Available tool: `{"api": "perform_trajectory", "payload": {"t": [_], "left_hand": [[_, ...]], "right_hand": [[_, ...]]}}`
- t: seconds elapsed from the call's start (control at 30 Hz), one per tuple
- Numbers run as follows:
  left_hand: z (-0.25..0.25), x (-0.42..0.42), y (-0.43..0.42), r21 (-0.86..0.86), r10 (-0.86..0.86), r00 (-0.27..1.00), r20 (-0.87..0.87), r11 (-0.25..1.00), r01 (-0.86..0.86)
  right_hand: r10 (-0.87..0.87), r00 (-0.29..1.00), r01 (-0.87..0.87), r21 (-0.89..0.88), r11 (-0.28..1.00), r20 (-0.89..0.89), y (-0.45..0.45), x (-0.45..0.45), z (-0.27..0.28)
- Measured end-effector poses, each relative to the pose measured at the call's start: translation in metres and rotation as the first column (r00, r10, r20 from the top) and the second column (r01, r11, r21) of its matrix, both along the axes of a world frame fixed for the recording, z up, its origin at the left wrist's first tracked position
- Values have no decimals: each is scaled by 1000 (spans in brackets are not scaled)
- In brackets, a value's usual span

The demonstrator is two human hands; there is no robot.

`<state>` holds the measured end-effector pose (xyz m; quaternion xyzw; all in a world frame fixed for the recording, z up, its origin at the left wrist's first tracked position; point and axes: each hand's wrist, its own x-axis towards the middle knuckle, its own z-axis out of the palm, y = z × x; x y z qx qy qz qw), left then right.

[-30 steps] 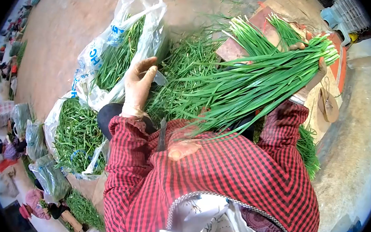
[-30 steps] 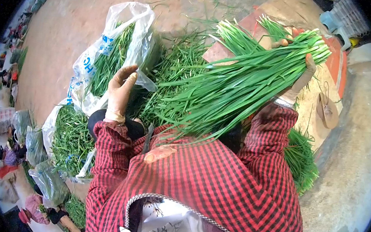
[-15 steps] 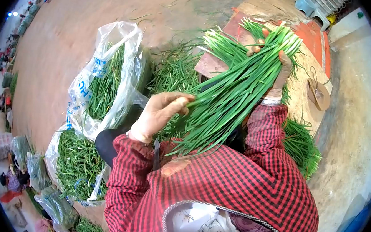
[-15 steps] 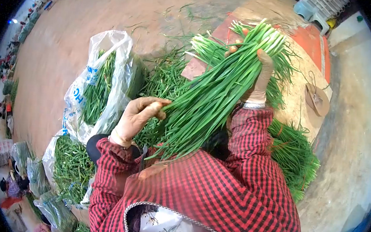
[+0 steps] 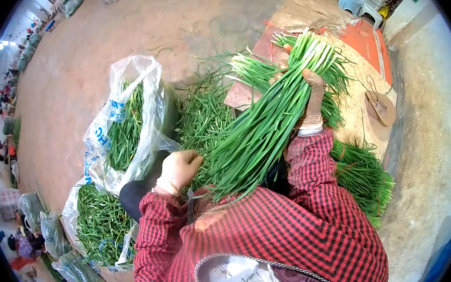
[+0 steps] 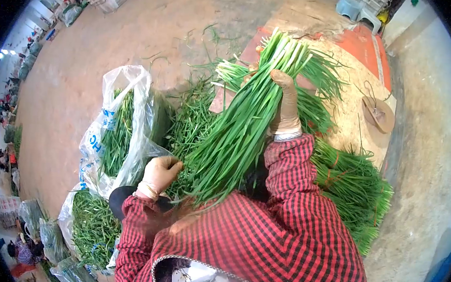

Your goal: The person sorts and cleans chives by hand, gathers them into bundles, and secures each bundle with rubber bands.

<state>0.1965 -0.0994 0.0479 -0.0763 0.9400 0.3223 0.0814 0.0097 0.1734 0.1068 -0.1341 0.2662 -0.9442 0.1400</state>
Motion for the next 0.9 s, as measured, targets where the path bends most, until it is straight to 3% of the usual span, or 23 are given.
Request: {"api": "perform_trajectory", "payload": {"t": [0.07,0.13,0.2,0.27,0.33,0.4,0.43,0.53,0.6,0.63,0.7,0.77,0.83,0.9], "left_hand": [[-14,9,-19,-95,-5,996,92,995,14],[-1,0,-21,12,32,983,-178,999,-31],[35,-19,-7,415,213,961,-176,901,-124],[58,-38,5,610,184,951,-246,793,4],[83,-51,22,522,124,943,-308,851,58],[91,-60,31,584,27,962,-272,799,142],[79,-66,35,694,46,944,-325,690,205],[69,-63,27,773,119,961,-249,622,123],[63,-61,21,771,181,948,-260,631,91],[55,-60,13,694,174,950,-260,718,58],[31,-57,-2,570,238,942,-237,820,-63],[0,-54,-34,57,133,942,-308,991,-121],[-27,-39,-65,-208,194,979,-61,957,-202],[-61,-21,-96,-317,222,964,146,933,-167]], "right_hand": [[38,999,-39,-16,999,-27,1,-2,-3],[92,993,-85,90,992,-79,-2,-5,-5],[184,978,-176,84,981,-101,-20,1,-9],[283,957,-280,60,958,-58,-40,16,1],[360,928,-350,106,931,-94,-53,23,5],[393,917,-382,126,915,-75,-59,30,15],[404,912,-393,136,910,-69,-60,33,19],[370,925,-349,184,919,-93,-58,31,11],[329,944,-322,163,932,-18,-49,33,9],[327,945,-325,132,936,11,-43,34,12],[208,972,-193,130,973,-113,-25,26,21],[120,976,-101,109,989,-183,6,13,31],[40,967,5,173,985,-253,54,-5,46],[42,952,62,324,944,-305,103,-20,77]]}}
